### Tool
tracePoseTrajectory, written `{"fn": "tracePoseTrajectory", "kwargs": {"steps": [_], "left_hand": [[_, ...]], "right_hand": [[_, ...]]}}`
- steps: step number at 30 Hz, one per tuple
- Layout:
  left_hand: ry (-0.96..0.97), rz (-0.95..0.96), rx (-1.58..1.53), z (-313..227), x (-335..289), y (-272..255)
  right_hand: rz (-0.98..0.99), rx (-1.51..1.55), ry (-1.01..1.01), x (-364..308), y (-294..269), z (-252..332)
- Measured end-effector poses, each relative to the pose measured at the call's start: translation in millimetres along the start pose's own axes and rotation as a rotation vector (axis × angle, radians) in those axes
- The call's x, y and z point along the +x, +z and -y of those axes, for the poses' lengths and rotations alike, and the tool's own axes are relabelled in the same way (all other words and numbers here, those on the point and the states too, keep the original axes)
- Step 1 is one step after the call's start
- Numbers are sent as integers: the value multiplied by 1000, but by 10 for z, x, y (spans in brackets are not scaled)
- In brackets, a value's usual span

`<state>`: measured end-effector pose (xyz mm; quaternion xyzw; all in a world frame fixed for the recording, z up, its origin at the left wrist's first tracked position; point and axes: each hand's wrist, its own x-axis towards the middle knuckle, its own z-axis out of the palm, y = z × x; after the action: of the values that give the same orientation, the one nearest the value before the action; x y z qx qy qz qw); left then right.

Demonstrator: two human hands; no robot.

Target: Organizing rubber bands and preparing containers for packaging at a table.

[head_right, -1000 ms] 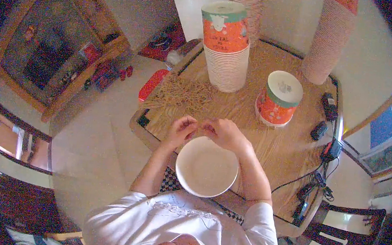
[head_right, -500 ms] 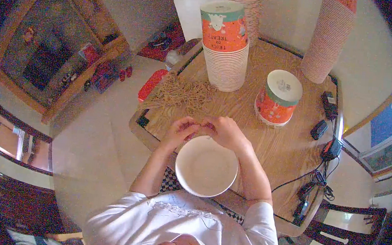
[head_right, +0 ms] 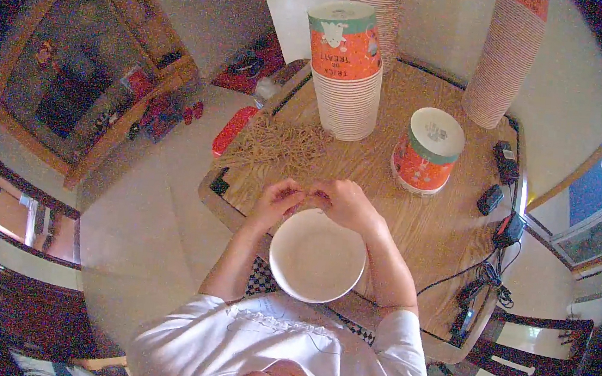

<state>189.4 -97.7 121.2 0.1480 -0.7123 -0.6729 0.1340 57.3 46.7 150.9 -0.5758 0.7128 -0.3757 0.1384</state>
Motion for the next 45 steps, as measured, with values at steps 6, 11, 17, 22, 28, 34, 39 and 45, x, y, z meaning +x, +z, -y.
{"fn": "tracePoseTrajectory", "kwargs": {"steps": [6,11,17,22,28,34,39,45], "left_hand": [[61,-12,89,101,24,-30],[74,-28,121,99,29,-15],[117,-55,215,85,30,-8],[158,-50,212,143,43,-1],[162,-77,223,133,51,7],[68,-45,82,108,33,-23],[68,-71,3,52,2,22],[-30,-48,49,-56,-22,20]], "right_hand": [[-4,-35,-63,2,-25,54],[-9,-44,-67,-4,-22,36],[-20,-74,-72,-7,-37,64],[-44,-133,-136,-20,-22,16],[-48,-24,-86,-14,-23,40],[-34,51,-18,-7,-39,96],[-21,87,0,-1,-33,75],[-13,92,30,-5,-32,61]]}}
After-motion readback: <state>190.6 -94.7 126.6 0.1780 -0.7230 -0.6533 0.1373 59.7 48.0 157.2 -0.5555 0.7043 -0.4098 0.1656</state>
